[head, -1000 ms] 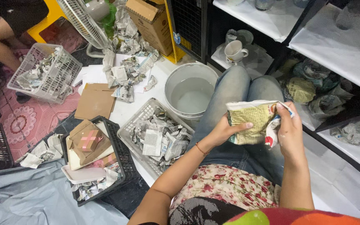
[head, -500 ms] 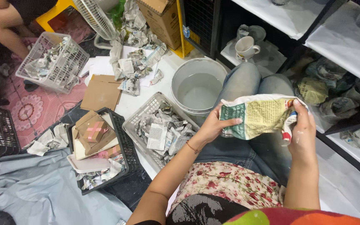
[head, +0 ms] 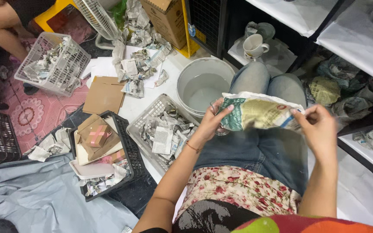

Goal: The person sits on the floor and repeatedly unwraps small ceramic items from newspaper. They place the unwrapped items on a nearby shelf and discard the paper into a basket. The process continues with multiple items throughout the clip.

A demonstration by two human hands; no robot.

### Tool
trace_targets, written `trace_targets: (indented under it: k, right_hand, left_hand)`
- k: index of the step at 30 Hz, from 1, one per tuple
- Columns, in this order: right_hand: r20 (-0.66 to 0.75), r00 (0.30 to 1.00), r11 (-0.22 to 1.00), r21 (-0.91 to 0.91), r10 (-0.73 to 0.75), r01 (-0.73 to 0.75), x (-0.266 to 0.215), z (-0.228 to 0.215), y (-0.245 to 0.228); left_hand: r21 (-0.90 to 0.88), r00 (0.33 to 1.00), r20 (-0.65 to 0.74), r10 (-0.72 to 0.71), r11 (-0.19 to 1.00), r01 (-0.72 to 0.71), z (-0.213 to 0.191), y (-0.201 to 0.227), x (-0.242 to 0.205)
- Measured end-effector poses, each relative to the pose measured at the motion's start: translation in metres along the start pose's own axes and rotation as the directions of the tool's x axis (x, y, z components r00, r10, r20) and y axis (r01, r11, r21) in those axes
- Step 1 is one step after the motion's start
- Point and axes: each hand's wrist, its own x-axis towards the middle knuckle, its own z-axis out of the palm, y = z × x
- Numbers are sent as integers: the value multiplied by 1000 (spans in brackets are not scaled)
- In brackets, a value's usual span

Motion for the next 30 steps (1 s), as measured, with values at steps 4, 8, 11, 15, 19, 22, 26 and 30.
trace_targets:
  k: [4,8,11,15,19,22,26,30]
  right_hand:
    - [-32,995,984,153,99,-93,5,27,24]
    - [-11,997,909,412,70,-59,0,49,19]
    - [60,984,624,766,170,-154,-6,51,-4]
    - [189,967,542,802,168,-251,-9,43,-23]
    - [42,999,773,632,29,-49,-11,46,-13]
    - [-153,988,872,479,-23,95,-6,42,-3]
    - [-288,852,816,271,-438,511,-15,41,-16]
    - [-131,777,786,-32,-616,617,-29,52,-41]
  left_hand:
    - [291,935,171,309,891,-348,32,-5,-4]
    - [751,788,393,473,329,-572,63,-18,-19]
    - [848,819,461,341,105,-520,73,-21,-24]
    - [863,844,494,209,4,-506,74,-21,-23]
    - [726,753,555,353,236,-646,66,-19,-20]
    - [542,789,510,344,583,-605,57,-22,-15]
    - [-96,898,426,-111,981,167,35,-38,8]
    - [-268,837,426,-343,836,478,10,-66,53]
